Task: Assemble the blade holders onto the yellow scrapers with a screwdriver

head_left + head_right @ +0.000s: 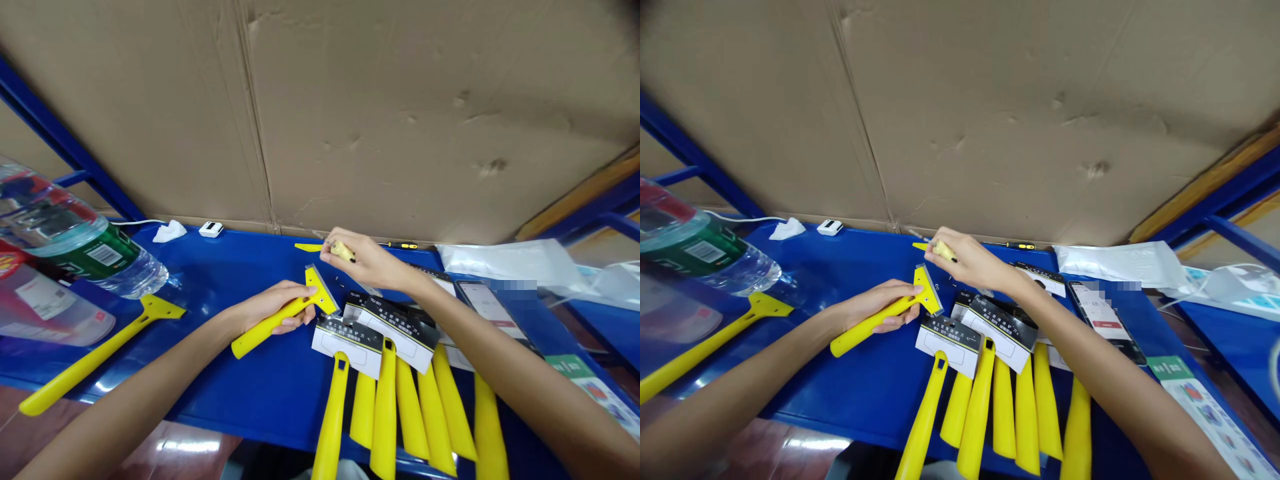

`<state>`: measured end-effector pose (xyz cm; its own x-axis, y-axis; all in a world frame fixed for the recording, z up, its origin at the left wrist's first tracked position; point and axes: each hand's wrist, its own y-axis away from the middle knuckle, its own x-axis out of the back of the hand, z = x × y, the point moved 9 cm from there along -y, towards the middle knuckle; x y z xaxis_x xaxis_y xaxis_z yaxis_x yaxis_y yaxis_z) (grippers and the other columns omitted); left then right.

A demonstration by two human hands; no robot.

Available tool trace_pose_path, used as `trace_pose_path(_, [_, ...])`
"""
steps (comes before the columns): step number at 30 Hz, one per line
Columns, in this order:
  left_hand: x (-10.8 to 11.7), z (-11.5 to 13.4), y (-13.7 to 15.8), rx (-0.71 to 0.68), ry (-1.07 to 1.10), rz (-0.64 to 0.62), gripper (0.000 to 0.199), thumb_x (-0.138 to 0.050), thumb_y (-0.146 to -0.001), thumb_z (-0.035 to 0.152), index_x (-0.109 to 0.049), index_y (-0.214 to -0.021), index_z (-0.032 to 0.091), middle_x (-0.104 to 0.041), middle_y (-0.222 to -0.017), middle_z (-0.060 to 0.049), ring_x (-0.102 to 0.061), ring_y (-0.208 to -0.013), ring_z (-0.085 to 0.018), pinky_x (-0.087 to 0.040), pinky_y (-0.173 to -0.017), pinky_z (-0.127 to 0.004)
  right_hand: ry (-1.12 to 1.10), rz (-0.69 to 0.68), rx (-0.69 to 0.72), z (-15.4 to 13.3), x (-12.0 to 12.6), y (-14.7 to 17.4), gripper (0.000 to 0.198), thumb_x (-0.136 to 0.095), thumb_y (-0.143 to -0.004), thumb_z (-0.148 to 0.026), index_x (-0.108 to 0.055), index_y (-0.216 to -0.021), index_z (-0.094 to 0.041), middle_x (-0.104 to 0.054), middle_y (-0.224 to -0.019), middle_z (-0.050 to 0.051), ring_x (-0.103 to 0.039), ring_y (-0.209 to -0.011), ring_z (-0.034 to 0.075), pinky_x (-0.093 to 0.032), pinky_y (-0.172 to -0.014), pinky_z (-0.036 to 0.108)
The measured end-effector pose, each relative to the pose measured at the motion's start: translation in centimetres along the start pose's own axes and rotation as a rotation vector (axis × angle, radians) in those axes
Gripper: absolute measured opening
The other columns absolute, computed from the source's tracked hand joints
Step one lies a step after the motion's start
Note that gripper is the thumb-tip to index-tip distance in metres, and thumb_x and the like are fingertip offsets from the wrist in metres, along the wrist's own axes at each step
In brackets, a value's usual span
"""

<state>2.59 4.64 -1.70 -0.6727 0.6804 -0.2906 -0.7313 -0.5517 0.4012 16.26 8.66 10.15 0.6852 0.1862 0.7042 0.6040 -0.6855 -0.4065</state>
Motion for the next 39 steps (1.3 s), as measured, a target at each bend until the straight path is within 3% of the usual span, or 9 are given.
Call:
trace_pose_path(5, [-0.6, 0.3, 0.3, 0.003, -0.044, -0.029, 0.052, -0.070, -0.100, 0.060, -0.072, -0.077, 0.013, -0.055, -0.050, -0.001, -0.041, -0.037, -0.009, -0.032, -0.037, -0.021, 0.033, -0.177, 0.051, 0.1, -3.9, 0.3, 0.021, -0.056, -0.114, -0.038, -0.068, -0.113, -0.020, -0.072, -0.116, 0.011, -0.067, -0.103, 0.024, -0.052, -0.095, 0.040])
trace_pose_path(12, [-0.5, 0.3, 0.5, -0.007, -0.077, 0.006, 0.051, -0.066, -0.105, 0.055, -0.072, -0.077, 0.013, -0.060, -0.055, -0.003, -0.042, -0.037, -0.008, -0.031, -0.036, -0.020, -0.156, -0.168, 0.009, 0.3, -3.9, -0.1, 0.022, -0.071, -0.107, -0.040, -0.075, -0.100, -0.019, -0.076, -0.104, 0.007, -0.070, -0.096, 0.021, -0.053, -0.090, 0.038])
trace_pose_path(14, [-0.2, 0.3, 0.5, -0.016, -0.081, 0.036, 0.050, -0.067, -0.105, 0.054, -0.073, -0.079, 0.012, -0.065, -0.062, -0.005, -0.044, -0.038, -0.007, -0.032, -0.036, -0.020, -0.235, -0.153, -0.066, 0.8, -3.7, -0.2, 0.017, -0.076, -0.102, -0.036, -0.077, -0.099, -0.019, -0.078, -0.103, 0.006, -0.071, -0.097, 0.021, -0.054, -0.091, 0.038])
trace_pose_path(17, [0.0, 0.6, 0.6, -0.036, -0.104, 0.066, 0.047, -0.068, -0.104, 0.053, -0.073, -0.081, 0.013, -0.068, -0.066, -0.006, -0.044, -0.038, -0.007, -0.032, -0.036, -0.021, -0.368, -0.118, -0.300, 2.5, -3.8, 0.0, 0.017, -0.085, -0.089, -0.033, -0.076, -0.095, -0.019, -0.077, -0.098, 0.003, -0.066, -0.077, 0.016, -0.055, -0.070, 0.033])
trace_pose_path(20, [-0.3, 1.1, 0.7, -0.055, -0.185, 0.053, 0.050, -0.065, -0.106, 0.055, -0.072, -0.080, 0.013, -0.066, -0.062, -0.005, -0.045, -0.038, -0.008, -0.034, -0.037, -0.020, -0.471, -0.097, -0.535, 4.2, -4.2, 0.7, 0.029, -0.093, -0.076, -0.032, -0.071, -0.092, -0.020, -0.068, -0.083, -0.003, -0.049, -0.056, 0.009, -0.042, -0.049, 0.027])
trace_pose_path(23, [-0.8, 1.4, 0.9, -0.070, -0.219, 0.025, 0.048, -0.063, -0.107, 0.054, -0.072, -0.083, 0.014, -0.068, -0.065, -0.005, -0.047, -0.039, -0.008, -0.035, -0.037, -0.020, -0.511, -0.131, -0.623, 4.7, -4.6, 1.1, 0.035, -0.095, -0.072, -0.030, -0.067, -0.091, -0.021, -0.061, -0.076, -0.006, -0.045, -0.051, 0.007, -0.035, -0.044, 0.025])
trace_pose_path(34, [-1.7, 1.8, 1.4, -0.055, -0.214, 0.068, 0.050, -0.067, -0.103, 0.062, -0.068, -0.090, 0.014, -0.072, -0.071, -0.005, -0.046, -0.039, -0.007, -0.035, -0.036, -0.019, -0.536, -0.194, -0.498, 2.6, -4.3, 0.8, 0.027, -0.087, -0.085, -0.036, -0.075, -0.102, -0.019, -0.073, -0.093, -0.002, -0.051, -0.051, 0.004, -0.044, -0.048, 0.023])
trace_pose_path(39, [-1.2, 2.0, 1.3, -0.093, -0.258, 0.081, 0.051, -0.065, -0.104, 0.063, -0.071, -0.092, 0.013, -0.074, -0.076, -0.007, -0.048, -0.040, -0.008, -0.037, -0.035, -0.020, -0.529, -0.149, -0.544, 3.5, -4.1, 1.0, 0.045, -0.096, -0.079, -0.041, -0.065, -0.104, -0.023, -0.064, -0.078, -0.007, -0.050, -0.048, 0.005, -0.038, -0.043, 0.022])
